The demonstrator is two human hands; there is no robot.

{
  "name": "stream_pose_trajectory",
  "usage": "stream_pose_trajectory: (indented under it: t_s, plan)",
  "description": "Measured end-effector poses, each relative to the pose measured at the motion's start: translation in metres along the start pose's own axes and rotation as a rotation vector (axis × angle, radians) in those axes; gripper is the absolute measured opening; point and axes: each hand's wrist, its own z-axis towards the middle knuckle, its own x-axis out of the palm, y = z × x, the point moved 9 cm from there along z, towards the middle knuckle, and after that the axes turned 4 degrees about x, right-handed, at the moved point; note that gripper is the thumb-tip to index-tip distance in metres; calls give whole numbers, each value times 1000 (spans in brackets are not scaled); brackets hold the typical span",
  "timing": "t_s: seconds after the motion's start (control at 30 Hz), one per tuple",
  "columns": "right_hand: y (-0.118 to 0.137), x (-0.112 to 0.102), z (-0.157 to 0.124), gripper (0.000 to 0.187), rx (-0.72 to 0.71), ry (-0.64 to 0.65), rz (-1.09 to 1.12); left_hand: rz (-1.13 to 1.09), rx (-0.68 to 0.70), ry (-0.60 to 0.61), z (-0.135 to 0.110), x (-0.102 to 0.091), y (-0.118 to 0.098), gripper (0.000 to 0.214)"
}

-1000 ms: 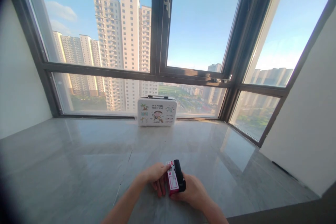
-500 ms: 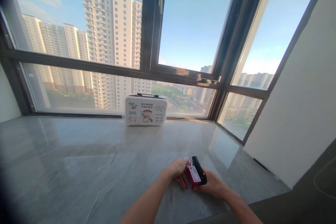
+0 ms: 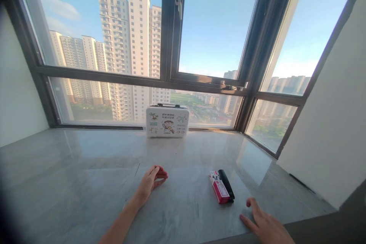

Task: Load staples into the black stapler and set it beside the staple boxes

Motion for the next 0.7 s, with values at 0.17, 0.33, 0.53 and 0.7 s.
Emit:
stream_pose_trajectory:
  t_s: [0.17, 0.33, 0.53, 0.7]
  plan:
    - [96, 51, -34, 28, -131, 244, 114, 58, 127, -75, -75, -58, 16, 45]
    - [181, 68, -36, 30, -225, 271, 58, 869, 165, -108, -137, -88, 34, 56]
    - [200, 65, -3, 30, -118, 63, 16, 1339, 74, -106, -149, -94, 38, 63]
    - [204, 67, 3, 30, -117, -21, 28, 1326, 117, 2, -137, -88, 30, 59]
